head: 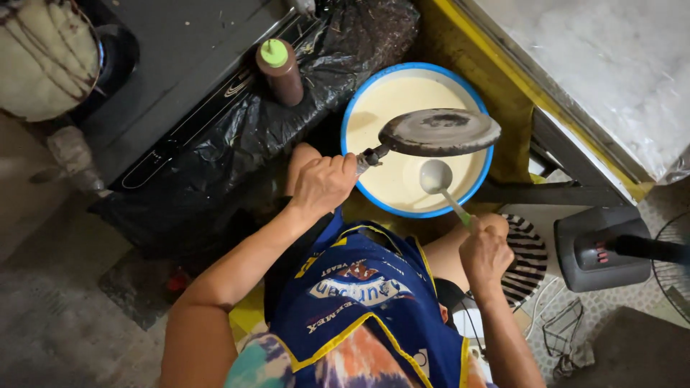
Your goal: Dipping pans into batter and placing them on a stove to cook crepes
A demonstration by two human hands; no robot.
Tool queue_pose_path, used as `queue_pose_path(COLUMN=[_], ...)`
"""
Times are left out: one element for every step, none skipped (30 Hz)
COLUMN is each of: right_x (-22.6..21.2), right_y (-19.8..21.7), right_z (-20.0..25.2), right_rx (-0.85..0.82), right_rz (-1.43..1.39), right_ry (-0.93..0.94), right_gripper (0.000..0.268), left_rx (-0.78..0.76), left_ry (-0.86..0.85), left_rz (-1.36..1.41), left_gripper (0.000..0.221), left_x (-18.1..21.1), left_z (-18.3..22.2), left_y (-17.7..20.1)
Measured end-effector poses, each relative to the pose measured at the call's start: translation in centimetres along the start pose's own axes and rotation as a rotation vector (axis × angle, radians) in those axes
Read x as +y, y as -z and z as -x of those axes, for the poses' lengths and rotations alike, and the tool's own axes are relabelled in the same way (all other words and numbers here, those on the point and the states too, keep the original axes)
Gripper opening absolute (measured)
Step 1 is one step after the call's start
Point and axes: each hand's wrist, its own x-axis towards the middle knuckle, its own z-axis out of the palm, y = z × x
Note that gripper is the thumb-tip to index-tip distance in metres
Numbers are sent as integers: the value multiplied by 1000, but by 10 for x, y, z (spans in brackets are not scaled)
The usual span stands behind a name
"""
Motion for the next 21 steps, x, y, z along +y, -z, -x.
queue_pose_path(right_x=[-4,-12,-18,-25,-25,-25,-25,-27,-29,-32,-33,-35,-38,-33,-29,-26,-29,-32,-36,-54,-69], right_y=[1,6,11,15,3,-10,-23,-26,-29,-33,-39,-45,-52,-82,-111,-140,-123,-106,-87,-30,31], right_z=[2,4,6,8,8,8,7,6,4,3,-1,-6,-12,-21,-30,-40,-40,-40,-43,-42,-36], right_rx=[-17,-13,-8,-3,0,-39,-77,-74,-187,-301,-299,-350,-399,-397,-420,-443,-439,-496,-552,-547,-531], right_rz=[11,12,61,109,111,84,58,61,-10,-81,-76,-111,-147,-143,-111,-77,-73,-80,-85,-78,154], right_ry=[5,7,6,5,11,21,33,40,11,-18,-8,-27,-44,-33,-17,-1,25,7,-7,23,125], right_gripper=[38,38,34,31,31,33,35,35,38,41,41,40,40,40,37,36,36,38,40,40,48], left_rx=[2,4,6,8,9,-13,-34,-33,-243,-451,-449,-567,-678,-672,-691,-696,-676,-685,-683,-654,-671], left_ry=[-2,0,21,42,48,72,98,106,272,437,447,677,911,921,1119,1317,1339,1433,1529,1552,1533], left_rz=[6,4,33,62,58,86,114,109,352,597,593,772,949,945,1145,1347,1335,1430,1526,1514,1580], left_gripper=[18,18,17,16,16,16,18,18,27,37,37,43,50,50,46,43,43,42,41,41,40], left_x=[-1,-1,-1,-1,1,3,5,5,6,7,16,24,31,41,50,59,71,82,92,89,86], left_z=[-1,-3,-5,-7,-3,0,4,3,3,3,9,15,21,30,39,49,56,63,68,61,54], left_y=[0,2,4,6,4,1,-1,5,12,18,11,4,-3,-13,-23,-32,-35,-39,-43,-27,-12])
